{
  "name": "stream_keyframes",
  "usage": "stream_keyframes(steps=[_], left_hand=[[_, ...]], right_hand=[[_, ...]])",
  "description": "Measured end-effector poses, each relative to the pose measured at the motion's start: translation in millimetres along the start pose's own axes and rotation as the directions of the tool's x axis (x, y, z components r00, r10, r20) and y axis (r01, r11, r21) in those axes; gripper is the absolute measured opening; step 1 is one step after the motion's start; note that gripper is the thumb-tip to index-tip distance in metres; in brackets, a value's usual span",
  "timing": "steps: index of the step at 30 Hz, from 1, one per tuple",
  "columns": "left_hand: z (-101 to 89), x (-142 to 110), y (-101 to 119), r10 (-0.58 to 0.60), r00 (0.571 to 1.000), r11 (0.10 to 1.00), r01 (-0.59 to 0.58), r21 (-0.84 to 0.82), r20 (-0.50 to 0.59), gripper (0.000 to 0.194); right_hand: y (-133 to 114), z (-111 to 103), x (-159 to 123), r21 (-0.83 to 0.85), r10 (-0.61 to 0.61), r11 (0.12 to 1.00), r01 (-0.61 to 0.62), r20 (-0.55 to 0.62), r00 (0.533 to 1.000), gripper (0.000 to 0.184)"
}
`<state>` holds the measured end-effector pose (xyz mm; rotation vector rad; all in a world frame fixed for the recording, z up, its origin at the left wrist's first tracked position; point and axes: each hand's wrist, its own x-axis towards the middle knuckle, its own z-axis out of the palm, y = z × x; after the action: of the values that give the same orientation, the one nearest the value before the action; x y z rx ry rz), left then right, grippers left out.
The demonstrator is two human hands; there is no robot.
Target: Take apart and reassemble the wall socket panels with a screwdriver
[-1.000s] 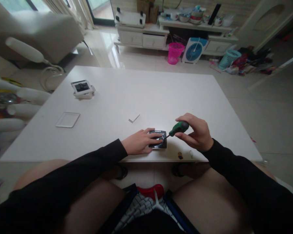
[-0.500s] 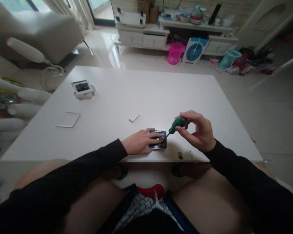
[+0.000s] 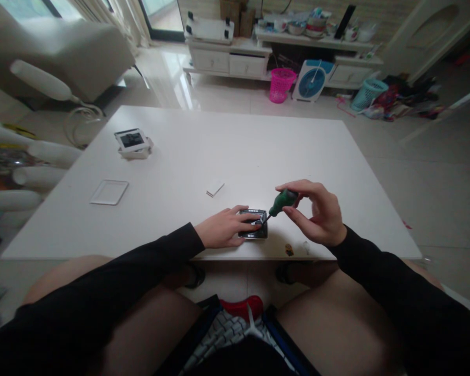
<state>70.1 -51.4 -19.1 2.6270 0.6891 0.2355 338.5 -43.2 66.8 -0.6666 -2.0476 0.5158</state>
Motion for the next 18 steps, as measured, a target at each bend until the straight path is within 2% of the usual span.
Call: stream_keyframes(steps=[4,7,13,18], left_hand=[[-2.3,0.6,1.2,-0.002,1.0,1.0,0.002,-0.003,0.007,0.052],[-3.3,1.0,2.2,-0.005,1.0,1.0,0.005,-0.002,0.015,0.051],[-1.2,1.3,1.6,-0.001,1.0,1.0,0.001,-0.015,0.002,0.051],[-1.1,0.5,0.9,0.0,1.0,1.0,0.0,-0.016,-0.001,0.051]], right_hand=[[4.2,-1.4,3.8,-0.099,-0.098,0.991,0.091,-0.069,0.993,0.05],[4.1,-1.4,4.3,-0.126,-0.084,0.99,0.069,-0.118,0.989,0.046],[0.7,-1.1,0.1,-0.061,0.027,0.998,-0.031,-0.073,0.997,0.043],[5.4,-3.3,1.0,-0.108,-0.046,0.993,0.038,-0.068,0.997,0.044]])
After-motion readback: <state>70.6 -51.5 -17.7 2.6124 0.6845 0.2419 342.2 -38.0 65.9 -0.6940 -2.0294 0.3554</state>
